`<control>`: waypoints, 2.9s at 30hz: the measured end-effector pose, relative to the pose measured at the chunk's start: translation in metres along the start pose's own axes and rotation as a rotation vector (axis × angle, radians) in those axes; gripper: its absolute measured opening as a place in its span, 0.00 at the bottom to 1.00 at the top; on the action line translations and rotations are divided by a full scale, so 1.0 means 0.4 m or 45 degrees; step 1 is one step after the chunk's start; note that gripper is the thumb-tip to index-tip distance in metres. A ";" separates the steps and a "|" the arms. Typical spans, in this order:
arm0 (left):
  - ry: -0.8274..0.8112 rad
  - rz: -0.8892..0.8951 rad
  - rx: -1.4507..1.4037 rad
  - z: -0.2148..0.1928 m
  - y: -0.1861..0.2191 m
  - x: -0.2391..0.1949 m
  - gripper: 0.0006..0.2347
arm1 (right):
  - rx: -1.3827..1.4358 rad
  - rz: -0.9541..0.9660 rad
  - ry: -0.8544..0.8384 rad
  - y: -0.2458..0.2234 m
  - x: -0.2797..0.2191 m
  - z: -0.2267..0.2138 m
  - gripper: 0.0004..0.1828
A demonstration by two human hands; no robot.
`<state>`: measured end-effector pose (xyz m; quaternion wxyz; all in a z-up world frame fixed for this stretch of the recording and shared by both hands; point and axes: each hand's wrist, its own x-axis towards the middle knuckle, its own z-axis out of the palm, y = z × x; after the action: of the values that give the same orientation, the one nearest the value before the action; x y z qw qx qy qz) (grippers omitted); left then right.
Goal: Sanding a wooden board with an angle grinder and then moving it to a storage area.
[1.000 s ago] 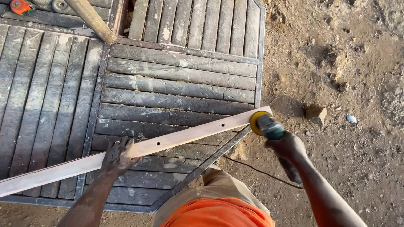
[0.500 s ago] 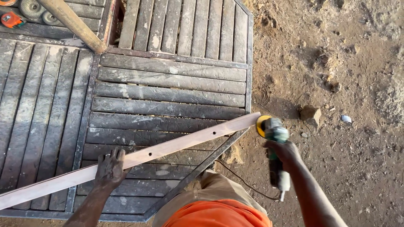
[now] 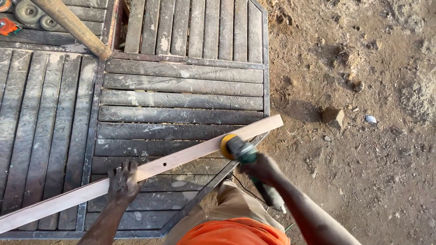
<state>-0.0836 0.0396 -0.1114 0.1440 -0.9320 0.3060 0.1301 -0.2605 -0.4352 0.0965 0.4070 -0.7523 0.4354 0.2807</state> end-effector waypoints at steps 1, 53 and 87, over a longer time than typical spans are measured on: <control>-0.002 0.004 -0.001 0.024 -0.002 -0.002 0.37 | 0.001 0.005 0.001 0.020 0.016 -0.038 0.15; 0.006 -0.040 -0.028 0.009 0.012 0.015 0.40 | 1.016 0.408 0.449 0.320 -0.046 -0.177 0.14; 0.374 0.696 -1.265 -0.733 0.532 -0.267 0.13 | 1.954 -0.033 -0.344 -0.073 -0.141 0.027 0.11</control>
<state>-0.2509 -0.1695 0.1547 -0.3928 -0.7833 0.4545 0.1600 -0.2617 -0.3936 0.1457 0.8666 -0.2246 0.4454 -0.0146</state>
